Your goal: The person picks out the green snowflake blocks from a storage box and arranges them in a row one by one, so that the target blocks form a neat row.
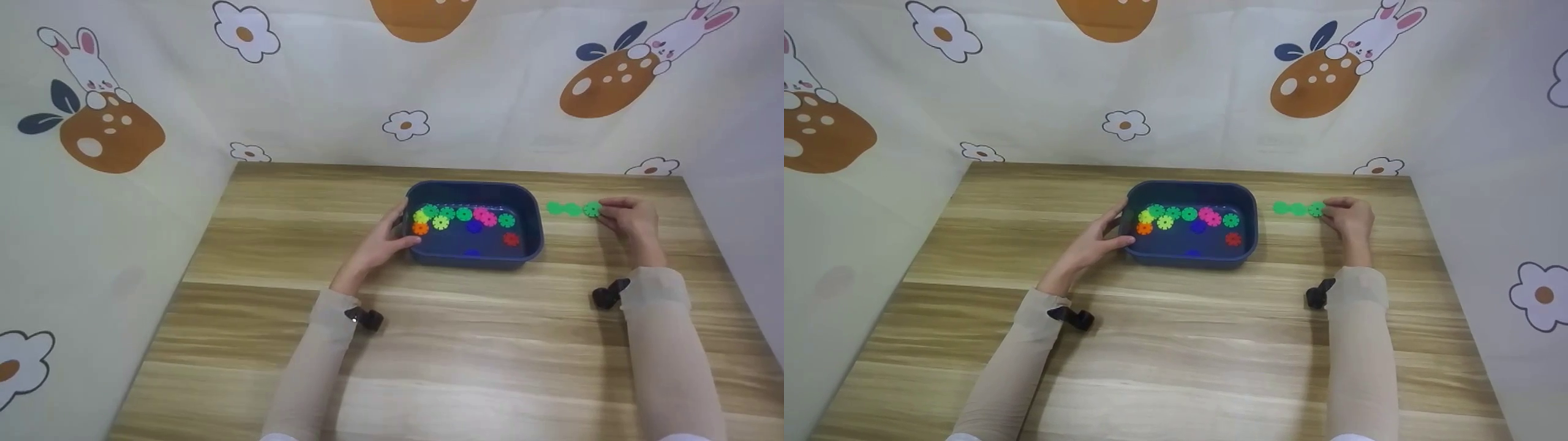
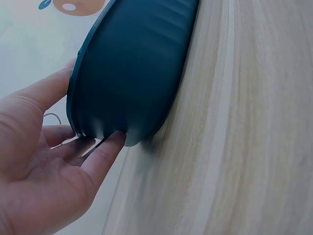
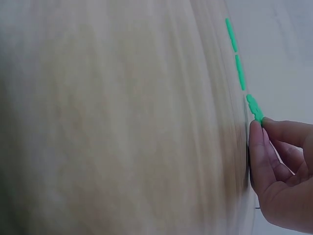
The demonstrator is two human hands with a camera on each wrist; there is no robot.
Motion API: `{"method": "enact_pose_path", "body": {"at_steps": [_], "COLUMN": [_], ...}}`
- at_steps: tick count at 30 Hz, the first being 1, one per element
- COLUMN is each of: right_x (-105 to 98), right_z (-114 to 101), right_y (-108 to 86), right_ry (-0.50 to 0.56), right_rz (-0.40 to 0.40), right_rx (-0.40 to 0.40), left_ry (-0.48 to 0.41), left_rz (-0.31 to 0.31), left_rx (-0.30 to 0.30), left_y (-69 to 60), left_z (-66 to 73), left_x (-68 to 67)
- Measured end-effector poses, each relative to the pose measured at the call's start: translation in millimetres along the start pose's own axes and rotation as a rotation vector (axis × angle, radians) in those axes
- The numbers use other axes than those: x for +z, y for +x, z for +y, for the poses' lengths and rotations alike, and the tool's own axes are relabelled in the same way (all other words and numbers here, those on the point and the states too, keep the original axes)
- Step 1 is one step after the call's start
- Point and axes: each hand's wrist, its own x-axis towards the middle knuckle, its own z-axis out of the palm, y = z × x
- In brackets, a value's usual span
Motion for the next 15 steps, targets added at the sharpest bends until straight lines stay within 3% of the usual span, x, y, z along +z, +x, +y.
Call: {"method": "enact_pose_path", "body": {"at_steps": [5,11,15], "right_x": [1.7,2.1,2.3], "right_z": [-0.2,0.6,0.8], "right_y": [-0.4,-0.2,-1.2], "right_ry": [0.006,-0.132,-0.158], "right_rz": [0.000,0.019,0.016], "right_rx": [-0.013,-0.043,-0.064], "left_ry": [-0.001,0.023,0.013], "left_rz": [0.007,0.014,0.013], "left_rx": [-0.004,-0.021,-0.017], "left_y": [0.1,0.7,0.9], "left_z": [-0.4,-1.5,-1.4], "left_x": [0.4,1.1,0.9]}}
